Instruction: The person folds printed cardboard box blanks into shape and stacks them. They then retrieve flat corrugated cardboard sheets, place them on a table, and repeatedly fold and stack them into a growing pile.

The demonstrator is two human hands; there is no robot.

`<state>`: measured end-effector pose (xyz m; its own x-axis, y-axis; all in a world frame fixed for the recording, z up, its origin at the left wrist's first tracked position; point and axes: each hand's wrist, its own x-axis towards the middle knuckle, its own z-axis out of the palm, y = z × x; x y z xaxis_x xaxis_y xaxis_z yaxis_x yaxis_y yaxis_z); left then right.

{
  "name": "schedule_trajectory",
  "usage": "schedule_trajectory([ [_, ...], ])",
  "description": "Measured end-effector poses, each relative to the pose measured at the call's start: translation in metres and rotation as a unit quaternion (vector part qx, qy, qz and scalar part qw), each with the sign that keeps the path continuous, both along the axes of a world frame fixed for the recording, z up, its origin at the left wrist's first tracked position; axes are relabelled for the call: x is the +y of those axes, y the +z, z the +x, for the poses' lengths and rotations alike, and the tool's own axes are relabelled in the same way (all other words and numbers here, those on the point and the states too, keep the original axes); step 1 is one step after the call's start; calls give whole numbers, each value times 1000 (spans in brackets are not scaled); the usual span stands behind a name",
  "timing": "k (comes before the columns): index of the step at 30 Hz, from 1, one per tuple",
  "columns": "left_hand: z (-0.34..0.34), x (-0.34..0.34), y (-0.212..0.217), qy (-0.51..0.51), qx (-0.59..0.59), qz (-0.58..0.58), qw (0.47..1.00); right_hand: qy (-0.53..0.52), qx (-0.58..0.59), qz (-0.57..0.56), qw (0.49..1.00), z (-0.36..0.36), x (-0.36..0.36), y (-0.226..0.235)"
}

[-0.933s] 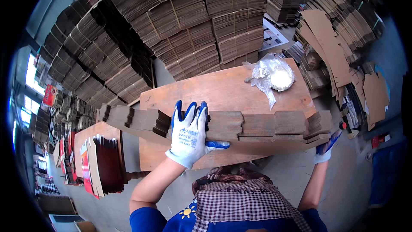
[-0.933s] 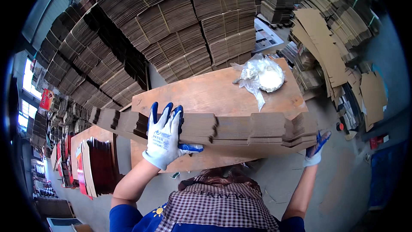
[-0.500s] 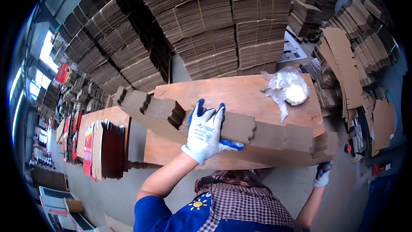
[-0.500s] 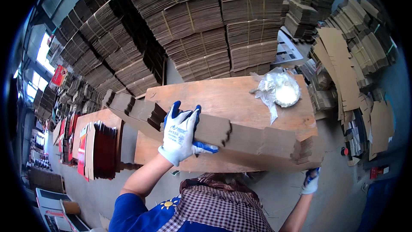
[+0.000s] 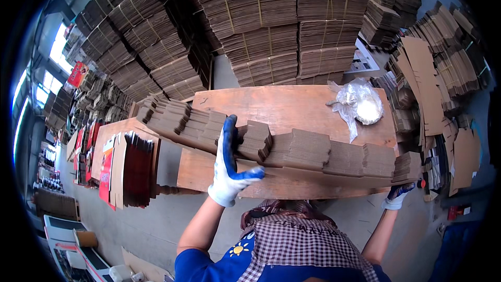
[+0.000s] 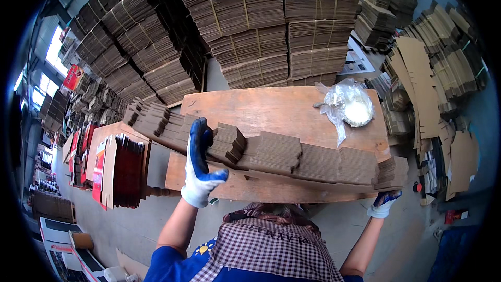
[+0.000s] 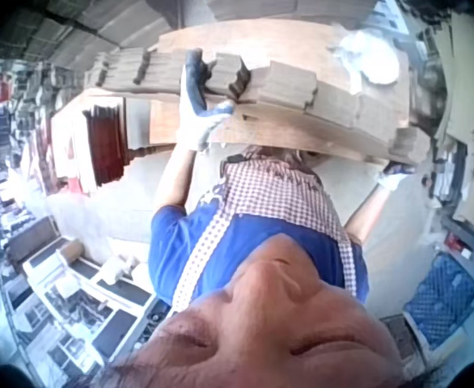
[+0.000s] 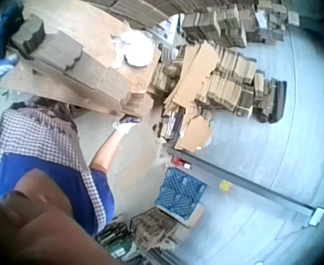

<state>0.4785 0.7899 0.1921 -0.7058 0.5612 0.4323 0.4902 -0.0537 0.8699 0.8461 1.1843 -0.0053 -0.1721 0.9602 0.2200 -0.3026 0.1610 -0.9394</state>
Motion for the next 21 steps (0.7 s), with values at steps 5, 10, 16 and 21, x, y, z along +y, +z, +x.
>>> schedule_trajectory([
  [5,-26,8,3,-89,-52,-70,992,-10,-2,-12,1000,14,12,-10],
  [10,-40,30,13,-111,-145,-87,979,-19,-7,-10,1000,13,15,-12],
  [16,-32,19,2,-66,-22,-150,986,-67,-6,26,997,0,17,-17],
  [21,-26,30,-8,31,-28,-27,999,-72,8,39,997,-25,25,-17],
])
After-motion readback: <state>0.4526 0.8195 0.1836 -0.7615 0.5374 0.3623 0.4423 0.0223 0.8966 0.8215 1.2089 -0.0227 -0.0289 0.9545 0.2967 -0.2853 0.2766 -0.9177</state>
